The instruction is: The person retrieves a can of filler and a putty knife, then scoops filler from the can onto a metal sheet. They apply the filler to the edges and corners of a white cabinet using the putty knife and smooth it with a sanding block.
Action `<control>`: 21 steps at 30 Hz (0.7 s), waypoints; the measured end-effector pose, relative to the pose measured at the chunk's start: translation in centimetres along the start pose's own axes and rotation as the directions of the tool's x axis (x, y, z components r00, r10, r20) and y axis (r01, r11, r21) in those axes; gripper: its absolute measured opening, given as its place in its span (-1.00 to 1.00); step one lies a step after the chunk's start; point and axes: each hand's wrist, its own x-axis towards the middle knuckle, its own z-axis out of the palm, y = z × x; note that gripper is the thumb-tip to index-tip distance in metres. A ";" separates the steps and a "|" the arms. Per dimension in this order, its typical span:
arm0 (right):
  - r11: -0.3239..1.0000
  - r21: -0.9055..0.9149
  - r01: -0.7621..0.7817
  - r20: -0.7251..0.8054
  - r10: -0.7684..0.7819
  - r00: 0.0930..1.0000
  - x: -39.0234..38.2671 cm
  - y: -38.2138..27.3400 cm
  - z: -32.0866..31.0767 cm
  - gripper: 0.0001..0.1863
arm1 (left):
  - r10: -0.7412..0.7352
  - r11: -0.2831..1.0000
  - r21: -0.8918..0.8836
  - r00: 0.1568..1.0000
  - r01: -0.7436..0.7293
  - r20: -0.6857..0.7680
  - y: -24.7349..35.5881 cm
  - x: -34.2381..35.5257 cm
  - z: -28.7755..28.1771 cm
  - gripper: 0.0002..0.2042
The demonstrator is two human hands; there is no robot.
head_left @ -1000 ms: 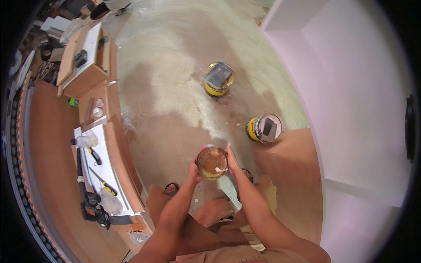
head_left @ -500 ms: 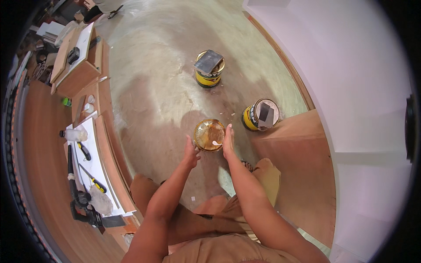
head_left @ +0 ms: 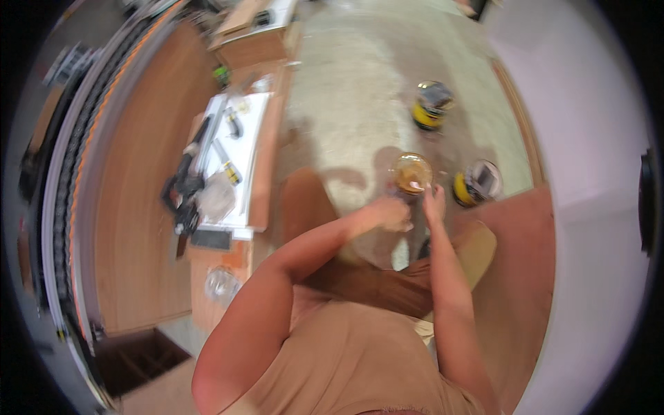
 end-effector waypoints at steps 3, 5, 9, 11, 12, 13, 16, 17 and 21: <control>0.920 -0.202 0.336 0.612 -0.149 0.777 -4.2 0.4 0.9 -0.40 | -0.043 0.998 -0.054 0.835 0.016 -0.549 1.0 -8.1 -4.9 -0.62; 0.790 -0.226 0.569 0.826 -0.154 0.542 -9.6 -3.0 1.2 -0.44 | -0.177 0.979 -0.204 0.606 0.025 -0.775 -0.3 -14.9 -5.7 -0.68; 0.821 -0.145 0.552 0.958 -0.023 0.286 -13.5 1.5 2.4 -0.48 | -0.471 0.879 -0.444 0.171 0.175 -0.866 -7.4 -24.2 -3.8 -0.73; 0.777 -0.189 0.601 0.978 0.093 0.188 -13.3 2.0 2.4 -0.48 | -0.687 0.699 -0.583 0.160 0.415 -0.709 -13.1 -28.8 0.3 -0.67; 0.732 -0.199 0.651 0.980 0.142 0.140 -13.0 1.7 2.1 -0.48 | -0.795 0.580 -0.644 0.173 0.499 -0.582 -16.1 -30.8 3.2 -0.64; 0.687 -0.207 0.696 0.976 0.191 0.102 -12.7 1.3 1.6 -0.48 | -0.876 0.470 -0.730 0.158 0.496 -0.456 -18.4 -31.9 5.6 -0.64; 0.663 -0.293 0.689 0.934 0.044 0.355 -12.4 -0.7 1.1 -0.46 | -0.937 0.318 -0.791 0.047 0.522 -0.346 -23.4 -34.1 10.6 -0.67; 0.687 -0.260 0.678 0.928 -0.017 0.373 -12.2 -0.9 1.5 -0.46 | -0.931 0.314 -0.784 0.013 0.536 -0.364 -24.6 -34.0 10.4 -0.68; 0.779 -0.127 0.614 0.922 -0.136 0.363 -12.2 -0.2 3.4 -0.44 | -0.847 0.284 -0.690 -0.163 0.666 -0.506 -28.7 -31.6 5.4 -0.65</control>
